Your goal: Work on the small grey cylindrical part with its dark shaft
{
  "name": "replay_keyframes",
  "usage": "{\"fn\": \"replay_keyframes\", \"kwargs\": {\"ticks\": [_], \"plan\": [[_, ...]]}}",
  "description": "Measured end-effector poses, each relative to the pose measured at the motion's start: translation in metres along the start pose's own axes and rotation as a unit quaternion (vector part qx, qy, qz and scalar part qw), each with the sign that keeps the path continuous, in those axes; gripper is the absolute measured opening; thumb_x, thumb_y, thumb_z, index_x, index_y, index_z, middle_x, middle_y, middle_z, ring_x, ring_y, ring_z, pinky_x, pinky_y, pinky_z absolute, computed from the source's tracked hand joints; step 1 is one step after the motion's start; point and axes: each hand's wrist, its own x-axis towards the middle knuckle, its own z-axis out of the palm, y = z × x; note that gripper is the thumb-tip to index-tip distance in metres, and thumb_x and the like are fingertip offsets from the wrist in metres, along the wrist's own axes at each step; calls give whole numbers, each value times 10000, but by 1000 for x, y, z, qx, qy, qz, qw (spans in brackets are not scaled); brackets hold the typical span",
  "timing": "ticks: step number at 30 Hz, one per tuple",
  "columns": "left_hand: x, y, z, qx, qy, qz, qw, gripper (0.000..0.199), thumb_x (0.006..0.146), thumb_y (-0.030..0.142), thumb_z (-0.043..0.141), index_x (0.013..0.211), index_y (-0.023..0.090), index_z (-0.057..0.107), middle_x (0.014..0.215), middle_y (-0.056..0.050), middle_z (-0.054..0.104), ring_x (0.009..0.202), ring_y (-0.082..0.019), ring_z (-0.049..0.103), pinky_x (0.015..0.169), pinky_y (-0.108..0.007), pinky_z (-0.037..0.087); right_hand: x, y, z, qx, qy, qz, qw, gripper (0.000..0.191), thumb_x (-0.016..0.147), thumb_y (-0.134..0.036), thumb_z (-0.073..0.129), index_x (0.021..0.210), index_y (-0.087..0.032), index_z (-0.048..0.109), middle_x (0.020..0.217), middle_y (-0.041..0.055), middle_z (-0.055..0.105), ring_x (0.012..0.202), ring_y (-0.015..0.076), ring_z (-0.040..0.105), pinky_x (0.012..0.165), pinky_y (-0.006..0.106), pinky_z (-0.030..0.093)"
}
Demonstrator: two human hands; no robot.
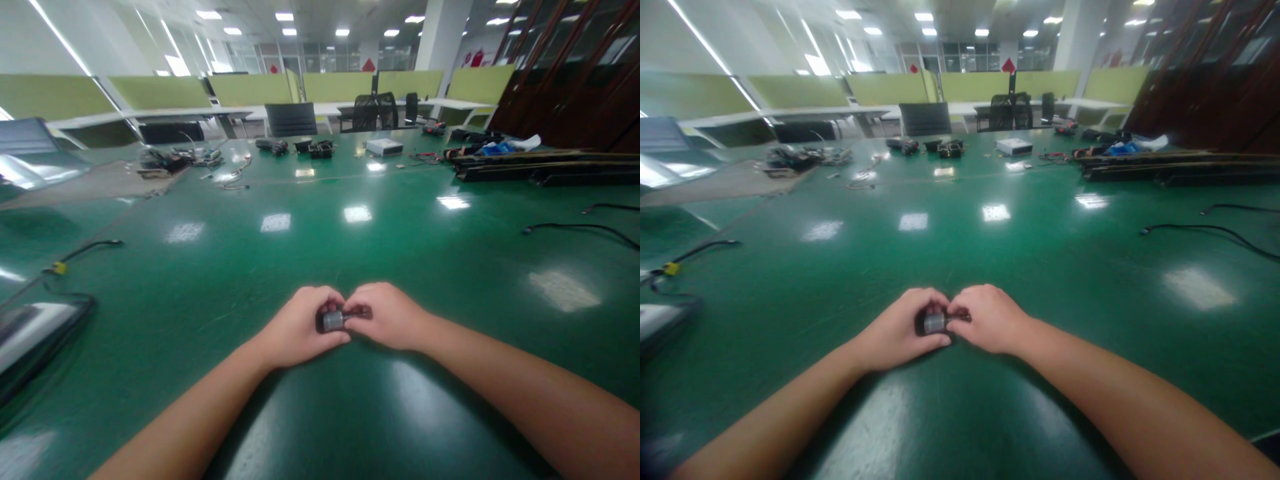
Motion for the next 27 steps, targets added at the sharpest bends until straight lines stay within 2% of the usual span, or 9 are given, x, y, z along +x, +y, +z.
{"fn": "replay_keyframes", "kwargs": {"ticks": [5,15,27], "plan": [[-2,0,-2,-14,1,7,1000,248,887,348,676,1091,214,636,973,-23,673,875,-190,612,797,-316,458,1,-1,0,10,9,1,1000,88,827,-257,726,884,-200,761,839,14,733,760,147,632,694,258,429],[-1,-2,-1,-3,-9,16,1000,188,857,327,710,992,210,654,925,-16,671,864,-192,615,822,-322,429,-1,0,-2,10,-3,-33,999,100,832,-222,704,912,-190,756,864,24,716,797,152,622,728,261,438],[-3,-3,-1,1,-11,11,1000,225,841,356,735,952,196,622,894,-13,641,843,-191,597,817,-326,420,-3,2,-7,4,-18,-54,998,129,851,-217,687,961,-184,745,893,32,711,830,157,617,768,274,439]]}}
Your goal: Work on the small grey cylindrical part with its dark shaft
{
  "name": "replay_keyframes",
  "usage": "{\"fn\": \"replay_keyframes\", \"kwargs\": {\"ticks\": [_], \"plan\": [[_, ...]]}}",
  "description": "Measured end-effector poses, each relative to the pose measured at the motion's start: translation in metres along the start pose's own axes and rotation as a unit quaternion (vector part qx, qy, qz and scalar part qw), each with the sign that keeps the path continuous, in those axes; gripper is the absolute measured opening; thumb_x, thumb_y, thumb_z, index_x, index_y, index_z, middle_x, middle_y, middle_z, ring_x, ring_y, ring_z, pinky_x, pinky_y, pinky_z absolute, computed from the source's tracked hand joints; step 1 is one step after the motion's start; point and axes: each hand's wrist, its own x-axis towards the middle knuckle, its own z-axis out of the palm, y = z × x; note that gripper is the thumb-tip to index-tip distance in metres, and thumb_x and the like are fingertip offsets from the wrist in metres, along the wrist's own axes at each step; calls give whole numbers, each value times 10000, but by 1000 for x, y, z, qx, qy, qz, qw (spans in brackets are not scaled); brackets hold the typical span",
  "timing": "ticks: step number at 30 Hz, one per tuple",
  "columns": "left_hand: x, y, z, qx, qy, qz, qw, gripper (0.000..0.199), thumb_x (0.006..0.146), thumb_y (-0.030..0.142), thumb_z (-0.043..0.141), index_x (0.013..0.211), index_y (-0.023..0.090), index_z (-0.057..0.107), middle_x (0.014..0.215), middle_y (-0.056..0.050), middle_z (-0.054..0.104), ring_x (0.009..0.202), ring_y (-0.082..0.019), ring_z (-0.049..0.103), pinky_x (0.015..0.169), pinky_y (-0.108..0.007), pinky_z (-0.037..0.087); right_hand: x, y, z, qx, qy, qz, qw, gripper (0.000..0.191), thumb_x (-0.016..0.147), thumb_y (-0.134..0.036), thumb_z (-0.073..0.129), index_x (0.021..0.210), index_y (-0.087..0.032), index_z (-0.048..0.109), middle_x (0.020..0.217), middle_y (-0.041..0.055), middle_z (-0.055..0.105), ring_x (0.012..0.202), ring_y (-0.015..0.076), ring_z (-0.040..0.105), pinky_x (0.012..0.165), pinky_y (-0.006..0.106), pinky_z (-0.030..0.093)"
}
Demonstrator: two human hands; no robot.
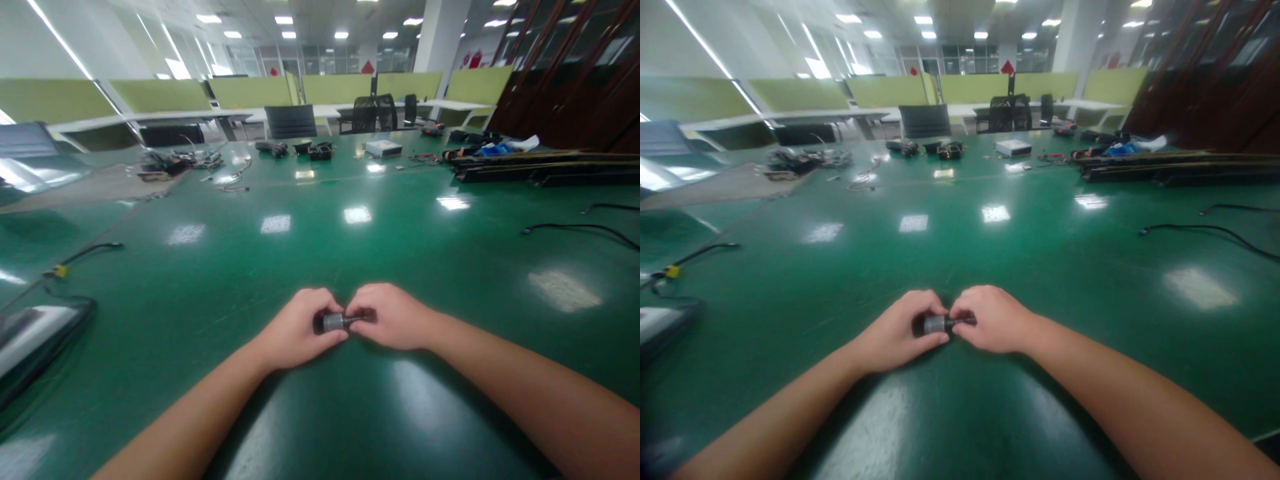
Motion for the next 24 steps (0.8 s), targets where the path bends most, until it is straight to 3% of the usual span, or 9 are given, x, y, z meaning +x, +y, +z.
{"fn": "replay_keyframes", "kwargs": {"ticks": [8,24], "plan": [[-4,1,-4,-1,-3,3,1000,242,847,379,722,978,197,631,933,-36,659,869,-205,602,834,-337,440,-4,-3,-12,13,-25,38,999,98,810,-184,706,904,-176,731,802,10,675,695,120,582,649,235,423],[-10,0,-7,-5,-3,1,1000,259,832,360,745,1009,202,640,963,-39,663,896,-217,611,839,-340,446,-9,5,-29,28,-81,64,994,106,779,-179,713,882,-186,737,792,-2,693,694,118,603,636,233,444]]}}
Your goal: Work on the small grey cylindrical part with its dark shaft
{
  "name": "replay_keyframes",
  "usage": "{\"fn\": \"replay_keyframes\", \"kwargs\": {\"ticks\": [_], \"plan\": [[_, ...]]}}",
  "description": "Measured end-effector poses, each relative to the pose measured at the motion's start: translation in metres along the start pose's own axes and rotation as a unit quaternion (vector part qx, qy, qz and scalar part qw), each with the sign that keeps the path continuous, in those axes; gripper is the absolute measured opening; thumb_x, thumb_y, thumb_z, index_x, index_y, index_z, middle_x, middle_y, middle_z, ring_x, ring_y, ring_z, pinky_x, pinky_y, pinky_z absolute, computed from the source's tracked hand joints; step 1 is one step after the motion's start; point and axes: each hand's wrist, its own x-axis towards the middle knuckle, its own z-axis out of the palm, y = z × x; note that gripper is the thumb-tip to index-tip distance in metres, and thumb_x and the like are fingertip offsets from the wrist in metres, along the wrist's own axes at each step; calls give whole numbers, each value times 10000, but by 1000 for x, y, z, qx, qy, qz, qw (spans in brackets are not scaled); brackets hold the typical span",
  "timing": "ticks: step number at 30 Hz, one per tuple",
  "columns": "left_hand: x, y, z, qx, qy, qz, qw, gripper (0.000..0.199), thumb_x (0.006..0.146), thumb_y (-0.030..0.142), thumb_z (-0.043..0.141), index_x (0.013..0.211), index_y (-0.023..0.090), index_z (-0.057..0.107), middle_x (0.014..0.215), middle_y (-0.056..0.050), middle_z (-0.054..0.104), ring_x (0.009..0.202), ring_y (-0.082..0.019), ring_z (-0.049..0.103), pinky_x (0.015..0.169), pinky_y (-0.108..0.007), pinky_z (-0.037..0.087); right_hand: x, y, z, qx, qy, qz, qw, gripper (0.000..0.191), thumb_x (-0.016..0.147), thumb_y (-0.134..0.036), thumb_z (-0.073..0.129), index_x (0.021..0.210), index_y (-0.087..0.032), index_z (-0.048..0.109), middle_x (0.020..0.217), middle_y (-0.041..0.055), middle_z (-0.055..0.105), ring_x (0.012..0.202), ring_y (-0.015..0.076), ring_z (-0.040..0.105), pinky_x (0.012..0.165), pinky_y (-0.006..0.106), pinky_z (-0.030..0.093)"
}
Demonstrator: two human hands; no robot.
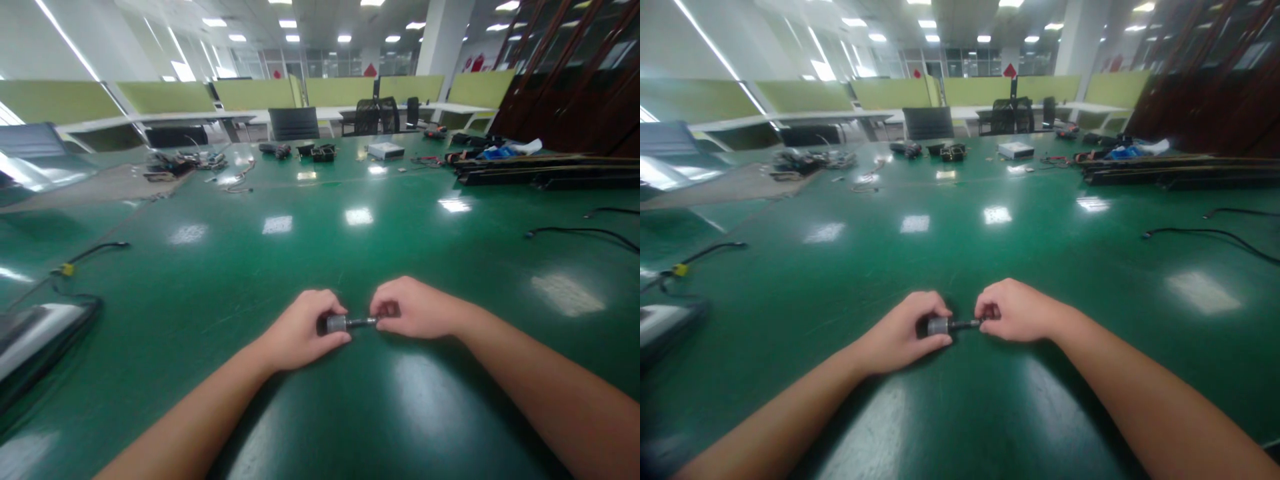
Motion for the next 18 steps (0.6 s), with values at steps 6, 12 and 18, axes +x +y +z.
{"fn": "replay_keyframes", "kwargs": {"ticks": [6,12,18], "plan": [[-5,-2,-1,-1,-3,-11,1000,253,827,356,744,996,201,637,971,-48,665,894,-220,605,826,-347,455,-3,8,-13,24,-32,58,998,91,771,-195,721,856,-172,741,727,0,675,639,121,591,591,233,442],[-3,1,-3,-7,3,-1,1000,252,823,353,746,991,200,638,960,-43,665,885,-213,611,828,-341,454,0,2,-10,53,-43,45,997,133,802,-239,720,914,-176,757,776,13,702,662,127,607,600,235,452],[1,0,-1,-5,5,6,1000,259,826,370,742,996,202,640,946,-42,665,872,-212,613,826,-338,456,3,4,-2,51,-32,21,998,163,832,-291,726,945,-177,755,815,19,709,699,131,614,629,240,446]]}}
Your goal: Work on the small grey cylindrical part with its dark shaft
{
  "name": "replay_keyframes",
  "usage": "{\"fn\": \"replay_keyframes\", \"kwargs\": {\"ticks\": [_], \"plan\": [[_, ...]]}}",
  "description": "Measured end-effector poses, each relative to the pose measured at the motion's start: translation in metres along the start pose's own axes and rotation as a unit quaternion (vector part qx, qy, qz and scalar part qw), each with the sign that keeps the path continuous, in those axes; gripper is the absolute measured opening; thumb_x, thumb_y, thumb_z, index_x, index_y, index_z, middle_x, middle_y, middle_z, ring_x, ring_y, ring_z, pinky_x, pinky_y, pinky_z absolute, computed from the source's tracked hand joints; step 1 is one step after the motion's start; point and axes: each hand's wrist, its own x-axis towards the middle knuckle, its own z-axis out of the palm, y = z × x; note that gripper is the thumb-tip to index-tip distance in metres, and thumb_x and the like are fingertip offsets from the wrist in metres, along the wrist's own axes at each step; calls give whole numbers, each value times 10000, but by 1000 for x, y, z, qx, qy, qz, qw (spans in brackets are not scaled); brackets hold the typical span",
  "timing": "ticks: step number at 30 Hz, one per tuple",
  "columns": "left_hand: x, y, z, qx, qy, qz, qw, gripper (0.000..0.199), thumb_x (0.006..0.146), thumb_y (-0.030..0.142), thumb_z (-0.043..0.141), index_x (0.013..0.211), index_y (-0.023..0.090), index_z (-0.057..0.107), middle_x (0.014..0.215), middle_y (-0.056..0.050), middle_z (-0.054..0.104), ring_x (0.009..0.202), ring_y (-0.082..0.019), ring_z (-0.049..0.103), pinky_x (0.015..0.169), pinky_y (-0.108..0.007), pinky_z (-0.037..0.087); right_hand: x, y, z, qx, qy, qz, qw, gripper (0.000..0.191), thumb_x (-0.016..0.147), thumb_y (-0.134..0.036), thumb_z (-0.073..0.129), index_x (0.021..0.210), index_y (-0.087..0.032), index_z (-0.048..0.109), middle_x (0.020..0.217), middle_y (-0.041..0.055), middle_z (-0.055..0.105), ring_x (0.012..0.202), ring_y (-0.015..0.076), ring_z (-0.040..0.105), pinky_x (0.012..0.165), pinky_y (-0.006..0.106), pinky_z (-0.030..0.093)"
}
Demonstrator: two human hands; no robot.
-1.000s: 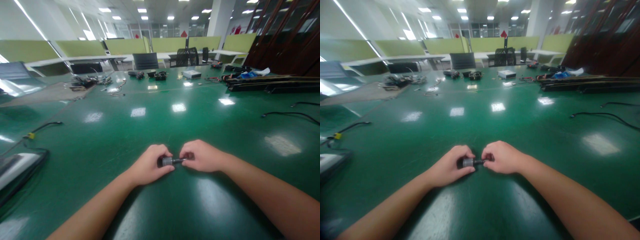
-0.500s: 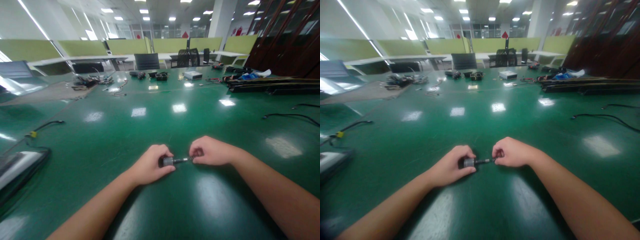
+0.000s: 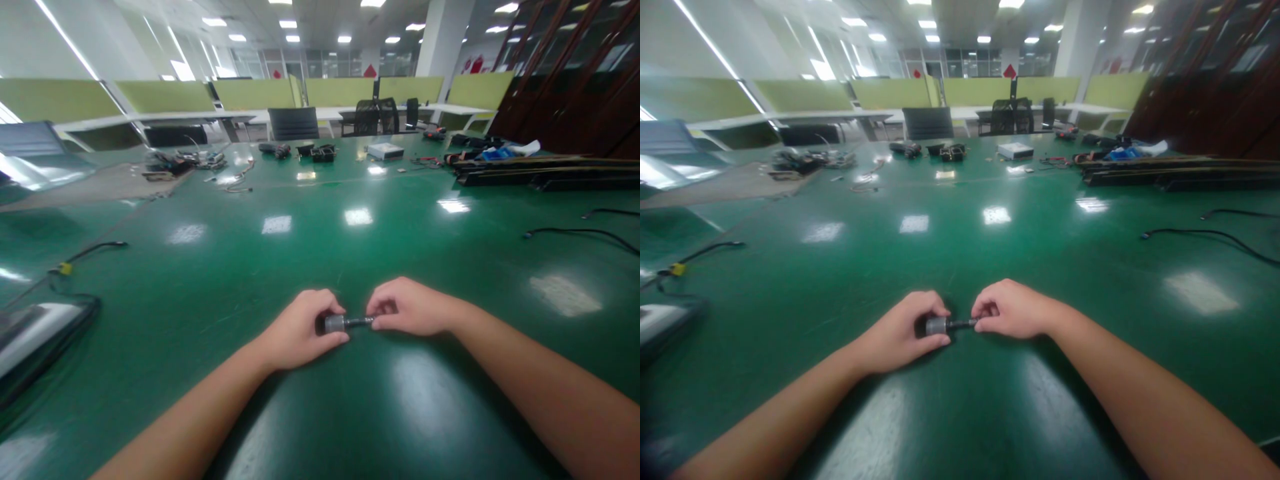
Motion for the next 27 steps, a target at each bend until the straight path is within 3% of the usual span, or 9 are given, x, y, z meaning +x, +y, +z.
{"fn": "replay_keyframes", "kwargs": {"ticks": [5,10,19,27], "plan": [[6,0,5,3,3,-4,1000,248,821,359,752,973,199,640,921,-28,656,854,-200,603,814,-325,442,6,-4,15,-29,54,-14,998,125,851,-262,713,938,-179,747,791,8,675,681,120,577,628,238,408],[11,2,8,8,11,-22,1000,234,796,336,760,945,199,642,902,-24,654,852,-202,602,789,-312,443,14,-12,32,-89,107,-65,988,97,870,-248,686,923,-184,736,860,31,686,786,151,589,706,265,406],[12,4,6,12,3,-6,1000,318,770,404,790,991,212,664,916,-28,683,861,-211,624,807,-328,456,15,-8,32,-88,108,-68,988,114,862,-246,697,952,-190,736,907,37,703,833,164,613,742,272,430],[12,3,6,14,-1,-6,1000,208,851,363,714,970,205,652,901,-21,671,846,-198,616,814,-328,438,14,-8,33,-81,117,-78,987,89,856,-231,689,925,-188,725,871,21,685,792,146,593,706,255,417]]}}
